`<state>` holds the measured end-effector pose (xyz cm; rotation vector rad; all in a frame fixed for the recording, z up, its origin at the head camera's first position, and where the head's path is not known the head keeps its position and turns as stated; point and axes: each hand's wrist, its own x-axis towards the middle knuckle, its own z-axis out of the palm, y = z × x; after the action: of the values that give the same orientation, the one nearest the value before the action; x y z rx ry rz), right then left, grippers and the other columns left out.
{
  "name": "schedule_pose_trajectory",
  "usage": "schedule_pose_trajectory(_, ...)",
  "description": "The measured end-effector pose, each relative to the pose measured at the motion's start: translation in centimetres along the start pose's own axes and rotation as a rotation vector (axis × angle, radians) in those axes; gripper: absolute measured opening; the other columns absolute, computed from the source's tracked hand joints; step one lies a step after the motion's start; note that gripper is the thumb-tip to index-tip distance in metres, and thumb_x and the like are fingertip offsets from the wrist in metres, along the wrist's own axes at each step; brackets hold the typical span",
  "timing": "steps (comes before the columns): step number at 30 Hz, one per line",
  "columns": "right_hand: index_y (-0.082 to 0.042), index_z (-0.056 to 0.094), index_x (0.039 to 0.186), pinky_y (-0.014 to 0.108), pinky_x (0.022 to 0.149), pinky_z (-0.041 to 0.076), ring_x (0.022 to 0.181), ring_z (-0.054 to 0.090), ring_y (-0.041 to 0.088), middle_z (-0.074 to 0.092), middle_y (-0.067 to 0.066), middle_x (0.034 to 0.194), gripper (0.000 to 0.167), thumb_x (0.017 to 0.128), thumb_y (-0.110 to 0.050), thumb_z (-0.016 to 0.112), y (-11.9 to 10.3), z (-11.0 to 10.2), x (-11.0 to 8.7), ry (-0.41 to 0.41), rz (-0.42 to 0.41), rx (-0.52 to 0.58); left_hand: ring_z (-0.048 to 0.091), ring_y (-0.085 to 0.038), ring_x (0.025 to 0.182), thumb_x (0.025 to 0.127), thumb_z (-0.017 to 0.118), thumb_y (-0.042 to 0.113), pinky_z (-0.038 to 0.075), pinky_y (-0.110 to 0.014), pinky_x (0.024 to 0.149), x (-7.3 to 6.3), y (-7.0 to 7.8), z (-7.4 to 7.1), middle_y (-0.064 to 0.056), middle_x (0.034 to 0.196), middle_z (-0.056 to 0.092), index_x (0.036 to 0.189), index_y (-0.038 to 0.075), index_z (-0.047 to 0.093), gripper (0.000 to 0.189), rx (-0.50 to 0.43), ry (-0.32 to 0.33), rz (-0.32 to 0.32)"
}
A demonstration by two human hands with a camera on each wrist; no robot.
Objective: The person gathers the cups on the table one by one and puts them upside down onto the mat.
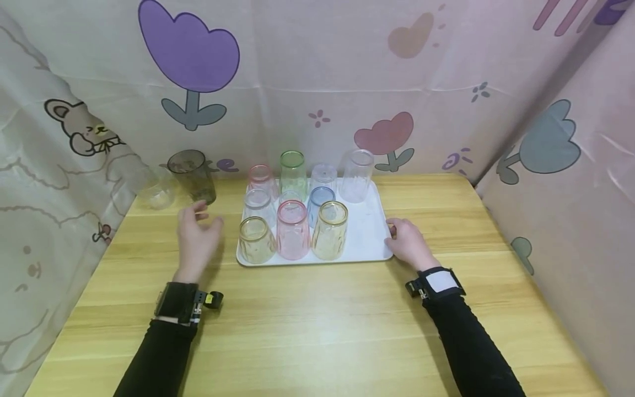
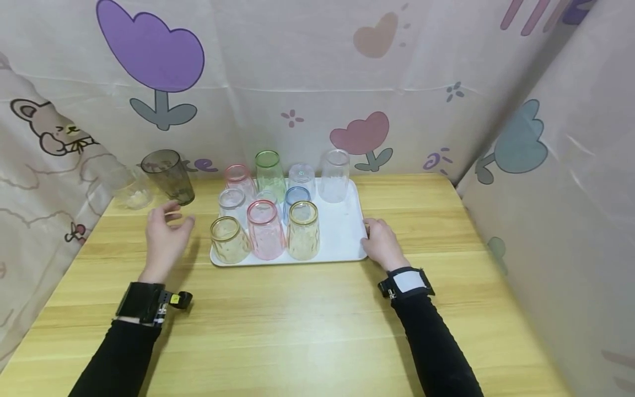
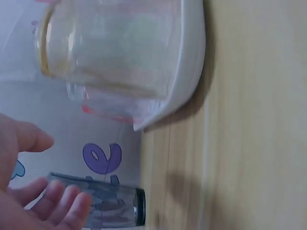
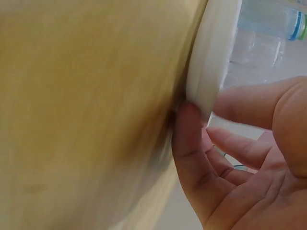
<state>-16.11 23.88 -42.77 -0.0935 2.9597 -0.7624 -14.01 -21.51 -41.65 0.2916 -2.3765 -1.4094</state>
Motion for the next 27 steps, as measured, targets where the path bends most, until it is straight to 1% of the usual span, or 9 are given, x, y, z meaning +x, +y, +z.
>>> schedule_pose_trajectory(2,0.012,0.05,0.144,0.052,0.092,0.056,0.103,0.062,0.037,0.065,0.028,0.116,0.055,0.092,-0.001,0.065,0.1,0.0,-0.1,0.005,0.007,-0.006,0.05,-0.033,0.123,0.094,0.065,0.01,0.044,-0.029,0.095,0.7,-0.1,-0.1,-0.024,0.141,0.044,0.147,-0.004,0.042,0.059,-0.018,0.05,0.016)
schedule_pose_trajectory(5,0.012,0.05,0.143,0.051,0.092,0.054,0.101,0.059,0.035,0.064,0.027,0.115,0.054,0.092,0.001,0.064,0.2,0.1,-0.1,0.01,0.013,-0.009,0.047,-0.033,0.126,0.095,0.066,0.013,0.041,-0.026,0.094,1.9,-0.2,-0.5,-0.024,0.144,0.039,0.148,-0.004,0.036,0.064,-0.031,0.088,0.005)
schedule_pose_trajectory(8,0.012,0.051,0.143,0.049,0.09,0.053,0.1,0.057,0.034,0.063,0.024,0.112,0.053,0.093,0.0,0.063,0.2,0.2,-0.1,0.007,0.019,-0.011,0.045,-0.034,0.13,0.095,0.067,0.017,0.042,-0.03,0.097,3.1,-0.2,-0.9,-0.022,0.147,0.036,0.149,-0.003,0.032,0.066,-0.025,0.102,-0.028)
schedule_pose_trajectory(11,0.012,0.052,0.142,0.044,0.085,0.051,0.098,0.054,0.032,0.06,0.021,0.107,0.05,0.094,-0.001,0.062,0.1,0.3,-0.1,0.0,0.023,-0.026,0.041,-0.032,0.133,0.096,0.068,0.024,0.042,-0.036,0.104,4.3,-0.2,-1.3,-0.019,0.149,0.033,0.151,0.0,0.029,0.072,-0.011,0.102,-0.073)
schedule_pose_trajectory(14,0.012,0.053,0.14,0.04,0.081,0.049,0.096,0.053,0.031,0.058,0.019,0.104,0.048,0.095,-0.002,0.061,0.0,0.4,0.0,-0.004,0.023,-0.045,0.034,-0.031,0.139,0.096,0.068,0.033,0.039,-0.042,0.115,5.6,-0.3,-1.7,-0.017,0.155,0.027,0.156,0.005,0.022,0.081,-0.003,0.078,-0.123)
schedule_pose_trajectory(16,0.012,0.054,0.139,0.04,0.08,0.048,0.096,0.052,0.031,0.057,0.02,0.104,0.047,0.095,-0.001,0.061,0.0,0.4,0.0,-0.007,0.021,-0.051,0.029,-0.031,0.146,0.096,0.068,0.038,0.033,-0.044,0.123,6.4,-0.3,-2.1,-0.016,0.161,0.021,0.16,0.009,0.015,0.088,-0.011,0.05,-0.152)
schedule_pose_trajectory(19,0.013,0.055,0.138,0.042,0.082,0.05,0.097,0.053,0.032,0.059,0.021,0.106,0.047,0.094,-0.001,0.062,0.0,0.4,0.1,-0.007,0.022,-0.048,0.019,-0.032,0.156,0.096,0.066,0.045,0.024,-0.046,0.13,7.4,-0.1,-2.4,-0.013,0.168,0.01,0.164,0.013,0.001,0.099,-0.016,-0.004,-0.196)
schedule_pose_trajectory(23,0.013,0.055,0.138,0.046,0.086,0.052,0.098,0.055,0.032,0.061,0.023,0.109,0.047,0.094,0.0,0.062,0.1,0.3,0.0,-0.007,0.023,-0.042,0.005,-0.031,0.161,0.096,0.065,0.048,0.013,-0.046,0.134,8.5,0.2,-2.4,-0.01,0.173,-0.002,0.164,0.016,-0.011,0.107,-0.011,-0.062,-0.228)
schedule_pose_trajectory(27,0.013,0.055,0.138,0.047,0.087,0.053,0.098,0.055,0.032,0.062,0.023,0.11,0.047,0.093,0.001,0.062,0.0,0.2,0.0,-0.005,0.022,-0.034,-0.004,-0.03,0.162,0.095,0.067,0.047,0.006,-0.043,0.134,9.5,0.5,-2.1,-0.013,0.174,-0.008,0.164,0.014,-0.016,0.112,-0.005,-0.062,-0.234)
